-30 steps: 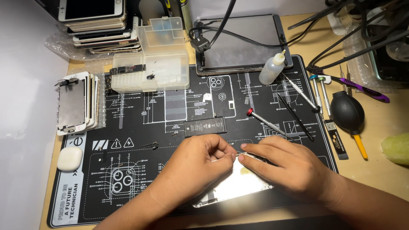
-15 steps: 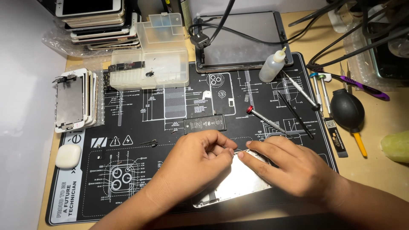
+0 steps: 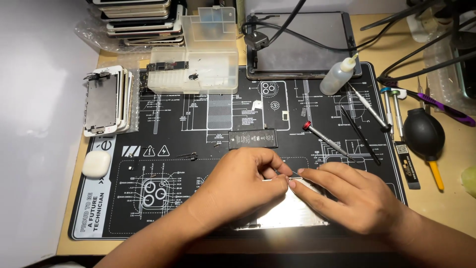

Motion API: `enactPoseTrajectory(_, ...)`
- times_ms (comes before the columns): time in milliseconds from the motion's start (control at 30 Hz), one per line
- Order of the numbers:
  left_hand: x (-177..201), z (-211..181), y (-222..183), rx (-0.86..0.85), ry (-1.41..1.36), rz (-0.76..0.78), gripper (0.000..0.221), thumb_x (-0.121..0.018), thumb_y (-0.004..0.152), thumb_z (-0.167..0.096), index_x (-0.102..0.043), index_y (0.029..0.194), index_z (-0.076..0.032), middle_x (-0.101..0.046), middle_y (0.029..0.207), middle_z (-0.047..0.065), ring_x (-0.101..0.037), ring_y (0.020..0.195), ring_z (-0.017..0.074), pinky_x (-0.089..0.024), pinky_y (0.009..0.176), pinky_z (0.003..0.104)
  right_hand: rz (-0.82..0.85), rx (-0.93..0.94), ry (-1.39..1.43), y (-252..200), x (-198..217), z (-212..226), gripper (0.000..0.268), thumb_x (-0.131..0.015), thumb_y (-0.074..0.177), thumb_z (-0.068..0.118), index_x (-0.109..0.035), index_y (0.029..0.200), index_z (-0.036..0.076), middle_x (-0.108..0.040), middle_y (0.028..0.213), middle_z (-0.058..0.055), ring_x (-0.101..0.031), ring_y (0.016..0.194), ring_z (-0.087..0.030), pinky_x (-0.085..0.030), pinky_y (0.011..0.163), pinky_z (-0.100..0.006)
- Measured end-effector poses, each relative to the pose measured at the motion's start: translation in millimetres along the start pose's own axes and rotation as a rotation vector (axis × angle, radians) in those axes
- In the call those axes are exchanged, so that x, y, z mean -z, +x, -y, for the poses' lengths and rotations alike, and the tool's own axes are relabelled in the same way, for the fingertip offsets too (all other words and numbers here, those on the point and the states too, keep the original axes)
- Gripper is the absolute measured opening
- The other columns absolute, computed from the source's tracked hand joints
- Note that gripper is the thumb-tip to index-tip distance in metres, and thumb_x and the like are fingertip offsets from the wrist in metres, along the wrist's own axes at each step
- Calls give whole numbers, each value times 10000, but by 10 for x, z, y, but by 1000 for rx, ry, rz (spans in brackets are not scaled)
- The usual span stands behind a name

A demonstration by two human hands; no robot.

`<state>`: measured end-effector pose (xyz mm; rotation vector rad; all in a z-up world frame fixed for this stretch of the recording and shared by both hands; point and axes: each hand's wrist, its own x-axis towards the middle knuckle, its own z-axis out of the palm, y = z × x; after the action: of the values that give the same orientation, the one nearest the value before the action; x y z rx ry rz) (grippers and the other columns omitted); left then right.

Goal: Repairing the internal components of a mobile phone using a precision screwdriver

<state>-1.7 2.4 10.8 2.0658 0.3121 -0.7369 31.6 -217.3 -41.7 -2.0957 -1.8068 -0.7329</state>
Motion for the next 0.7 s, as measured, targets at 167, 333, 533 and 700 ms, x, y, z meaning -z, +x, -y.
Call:
enactPoseTrajectory(167,97,83,23,-130,312,56,293,-603,729,-347,-792,954,-348,-718,733,-141,-672,689,97,-516,701,274,35,89,184,-203,-90,-24,254,-549,1026,188,-649,1152,-8,-701,1123,-213,-687,897,-340,-586,766,-384)
enactPoseTrajectory(333,418,50,-154,-78,418,96,377,-645,677,-330,-806,1015,-379,-769,779,-170,-691,683,54,-502,678,226,28,30,336,-122,-94,-58,251,-727,951,188,-600,1105,35,-717,1145,-197,-726,955,-343,-632,797,-366)
enactPoseTrajectory(533,900,453,-238,-61,-194,-183,73,-775,815,29,-845,829,10,-742,677,74,-600,580,112,-470,522,230,-10,-389,87,-102,-64,-185,199,-766,905,112,-688,1007,-40,-722,911,-133,-650,771,-301,-543,769,-382)
enactPoseTrajectory(700,1043,505,-324,-20,-221,-344,126,-699,828,20,-825,821,28,-590,584,82,-487,538,131,-347,494,252,104,-576,-184,-216,-220,-218,231,-747,971,243,-752,1145,92,-746,1021,-15,-648,876,-230,-517,762,-323)
